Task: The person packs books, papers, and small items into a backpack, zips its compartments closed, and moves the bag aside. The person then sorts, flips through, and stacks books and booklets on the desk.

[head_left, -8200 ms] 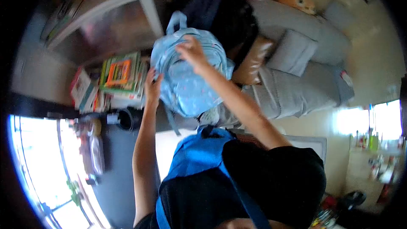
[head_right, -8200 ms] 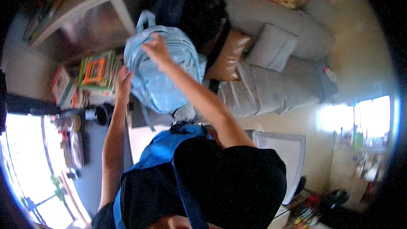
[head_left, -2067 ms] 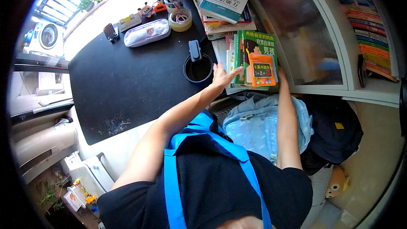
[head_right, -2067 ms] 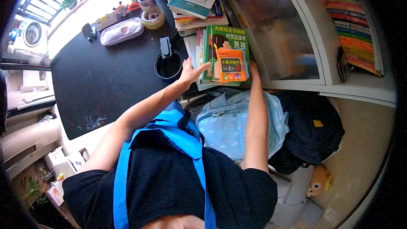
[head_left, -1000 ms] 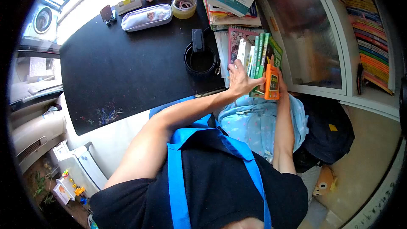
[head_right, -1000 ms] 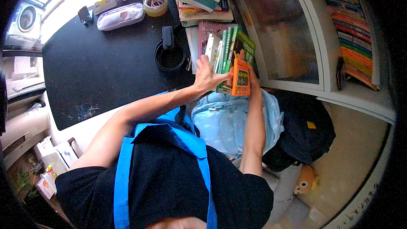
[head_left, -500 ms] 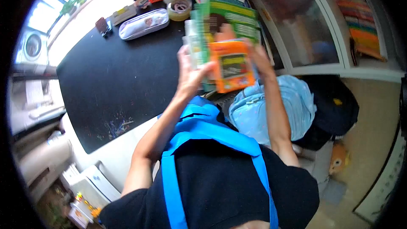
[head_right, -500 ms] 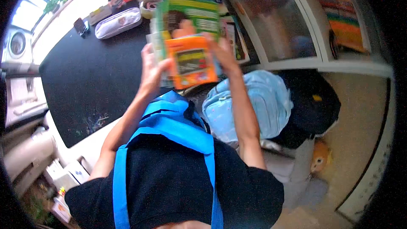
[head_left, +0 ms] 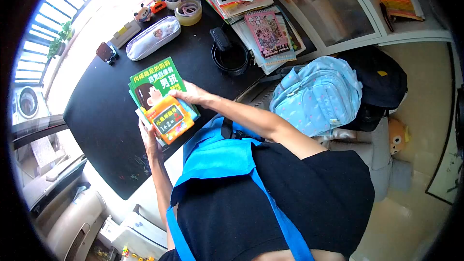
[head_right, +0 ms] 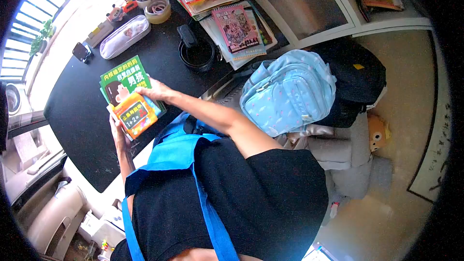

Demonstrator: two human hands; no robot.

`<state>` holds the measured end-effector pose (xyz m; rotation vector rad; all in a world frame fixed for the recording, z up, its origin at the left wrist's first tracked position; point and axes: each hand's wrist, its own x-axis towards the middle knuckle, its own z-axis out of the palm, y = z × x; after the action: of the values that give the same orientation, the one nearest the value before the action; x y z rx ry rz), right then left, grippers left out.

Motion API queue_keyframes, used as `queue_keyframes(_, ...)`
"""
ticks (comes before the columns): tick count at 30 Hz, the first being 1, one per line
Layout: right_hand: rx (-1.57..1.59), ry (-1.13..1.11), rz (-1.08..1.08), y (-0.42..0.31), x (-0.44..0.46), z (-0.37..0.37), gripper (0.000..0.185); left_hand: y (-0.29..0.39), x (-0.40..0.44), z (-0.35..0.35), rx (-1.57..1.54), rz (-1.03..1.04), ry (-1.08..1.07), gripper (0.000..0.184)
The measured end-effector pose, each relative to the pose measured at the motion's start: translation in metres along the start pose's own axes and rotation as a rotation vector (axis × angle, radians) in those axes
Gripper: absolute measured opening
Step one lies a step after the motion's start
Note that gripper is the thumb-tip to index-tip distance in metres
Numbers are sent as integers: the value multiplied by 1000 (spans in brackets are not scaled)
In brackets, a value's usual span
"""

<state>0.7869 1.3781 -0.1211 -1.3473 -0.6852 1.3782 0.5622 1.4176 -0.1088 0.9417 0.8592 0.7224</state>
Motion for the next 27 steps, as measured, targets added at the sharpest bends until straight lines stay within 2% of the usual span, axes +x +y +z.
queue_keyframes(1,-62,59,-19,18,7,5,69,-10,3,-13,24,16,7,85)
queue_keyframes(3,-416,156,182,2,-1,16,80,-18,5,-31,24,-52,-56,76)
queue_keyframes(5,-520,251,210,5,1,28,82,-21,1,-46,57,-65,-103,70)
queue_keyframes(7,-561,272,240,1,-1,32,82,-1,-1,-37,160,-48,322,69)
queue_keyframes(9,-604,294,269,-6,-3,26,82,12,3,-27,310,182,395,65)
queue_keyframes(11,-609,417,-306,-17,-12,2,70,28,5,-5,427,304,348,61)
queue_keyframes(13,-695,543,-618,-74,-37,-46,49,33,7,5,449,320,342,58)
queue_keyframes(14,-675,677,-654,-92,-43,-76,35,34,7,9,472,335,332,54)
queue_keyframes(15,-736,811,-638,-98,-46,-110,30,34,7,13,475,337,332,54)
queue_keyframes(16,-935,913,-688,-93,-46,-156,31,33,7,16,464,353,345,52)
queue_keyframes(17,-1015,1028,-654,-74,-42,-205,37,34,6,19,455,370,358,49)
queue_keyframes(19,-1367,1095,-118,-57,-48,-280,64,35,5,30,476,380,363,47)
queue_keyframes(21,-1268,1003,34,-46,-57,-328,98,39,2,42,498,388,377,46)
queue_keyframes(22,-1056,847,133,-53,-63,-330,122,40,1,49,509,393,375,45)
queue_keyframes(23,-1053,838,128,-55,-62,-326,122,42,1,57,520,397,369,44)
queue_keyframes(26,-1145,662,679,-63,-51,-301,136,41,2,73,543,409,359,43)
queue_keyframes(27,-1141,660,679,-57,-49,-304,136,40,2,78,568,415,352,43)
